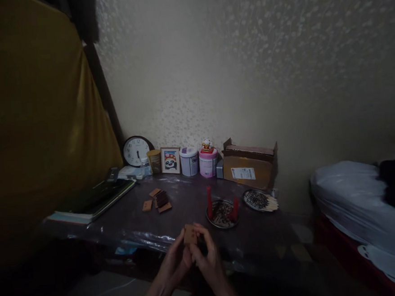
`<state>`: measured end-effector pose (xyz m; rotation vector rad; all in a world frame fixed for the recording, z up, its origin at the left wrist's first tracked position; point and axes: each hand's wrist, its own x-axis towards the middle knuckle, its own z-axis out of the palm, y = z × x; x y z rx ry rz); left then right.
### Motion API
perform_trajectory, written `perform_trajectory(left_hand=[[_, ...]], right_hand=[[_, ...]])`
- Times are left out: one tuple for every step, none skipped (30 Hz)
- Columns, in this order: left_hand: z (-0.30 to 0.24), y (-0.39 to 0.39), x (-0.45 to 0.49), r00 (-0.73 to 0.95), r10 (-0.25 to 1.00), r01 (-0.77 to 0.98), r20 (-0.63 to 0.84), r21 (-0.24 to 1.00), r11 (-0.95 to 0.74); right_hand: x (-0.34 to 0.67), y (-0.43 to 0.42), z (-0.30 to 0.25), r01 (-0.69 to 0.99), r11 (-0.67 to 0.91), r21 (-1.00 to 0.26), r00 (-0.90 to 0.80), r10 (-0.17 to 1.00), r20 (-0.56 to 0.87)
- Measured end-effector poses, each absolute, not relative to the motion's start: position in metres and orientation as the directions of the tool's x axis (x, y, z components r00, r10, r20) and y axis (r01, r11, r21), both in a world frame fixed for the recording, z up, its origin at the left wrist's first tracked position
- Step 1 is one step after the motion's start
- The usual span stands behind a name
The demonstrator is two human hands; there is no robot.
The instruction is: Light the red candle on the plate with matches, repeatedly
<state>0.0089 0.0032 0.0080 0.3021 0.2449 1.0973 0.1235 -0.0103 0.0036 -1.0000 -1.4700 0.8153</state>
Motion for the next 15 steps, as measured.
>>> perform_trajectory(left_hand=[[0.0079,0.0030,0.0096,0.433,0.900,-0.835,-0.046,0.355,0.420],[0.0078,0.0028,0.0103,0.429,0.902,-0.838,-0.047,0.352,0.417],[0.0077,0.0027,0.0110,0.422,0.905,-0.842,-0.048,0.348,0.411],[0.0077,0.0025,0.0116,0.415,0.908,-0.846,-0.050,0.345,0.406],[0.0076,0.0024,0.0121,0.410,0.911,-0.850,-0.051,0.342,0.401],[0.0074,0.0024,0.0125,0.405,0.913,-0.852,-0.051,0.340,0.397],[0.0073,0.0024,0.0128,0.405,0.913,-0.853,-0.049,0.340,0.396],[0.0071,0.0024,0.0131,0.405,0.913,-0.852,-0.046,0.342,0.395],[0.0069,0.0025,0.0132,0.404,0.914,-0.852,-0.045,0.344,0.394],[0.0066,0.0026,0.0134,0.401,0.915,-0.854,-0.046,0.344,0.392],[0.0063,0.0028,0.0135,0.398,0.916,-0.855,-0.050,0.343,0.390],[0.0060,0.0030,0.0136,0.394,0.917,-0.856,-0.056,0.341,0.389],[0.0056,0.0033,0.0137,0.390,0.919,-0.857,-0.062,0.339,0.387],[0.0052,0.0037,0.0139,0.386,0.920,-0.858,-0.068,0.339,0.385],[0.0047,0.0040,0.0140,0.385,0.920,-0.858,-0.071,0.339,0.386]], right_hand=[[0.1238,-0.0103,0.0034,0.134,0.401,-0.906,-0.021,0.915,0.402],[0.1239,-0.0104,0.0034,0.126,0.404,-0.906,-0.021,0.914,0.404],[0.1239,-0.0104,0.0036,0.119,0.406,-0.906,-0.020,0.913,0.407],[0.1237,-0.0103,0.0039,0.113,0.407,-0.907,-0.014,0.913,0.408],[0.1233,-0.0101,0.0043,0.108,0.406,-0.908,-0.007,0.913,0.407],[0.1229,-0.0099,0.0049,0.103,0.404,-0.909,-0.003,0.914,0.406],[0.1224,-0.0098,0.0057,0.099,0.400,-0.911,-0.004,0.916,0.402],[0.1219,-0.0096,0.0064,0.098,0.396,-0.913,-0.007,0.918,0.397],[0.1215,-0.0095,0.0072,0.098,0.392,-0.915,-0.013,0.920,0.393],[0.1211,-0.0094,0.0080,0.099,0.386,-0.917,-0.014,0.922,0.387],[0.1208,-0.0094,0.0088,0.097,0.379,-0.920,-0.011,0.925,0.380],[0.1205,-0.0095,0.0095,0.094,0.371,-0.924,-0.004,0.928,0.372],[0.1203,-0.0098,0.0102,0.088,0.364,-0.927,0.002,0.931,0.366],[0.1201,-0.0102,0.0109,0.080,0.356,-0.931,0.005,0.934,0.358],[0.1198,-0.0108,0.0117,0.071,0.346,-0.935,0.006,0.938,0.348]])
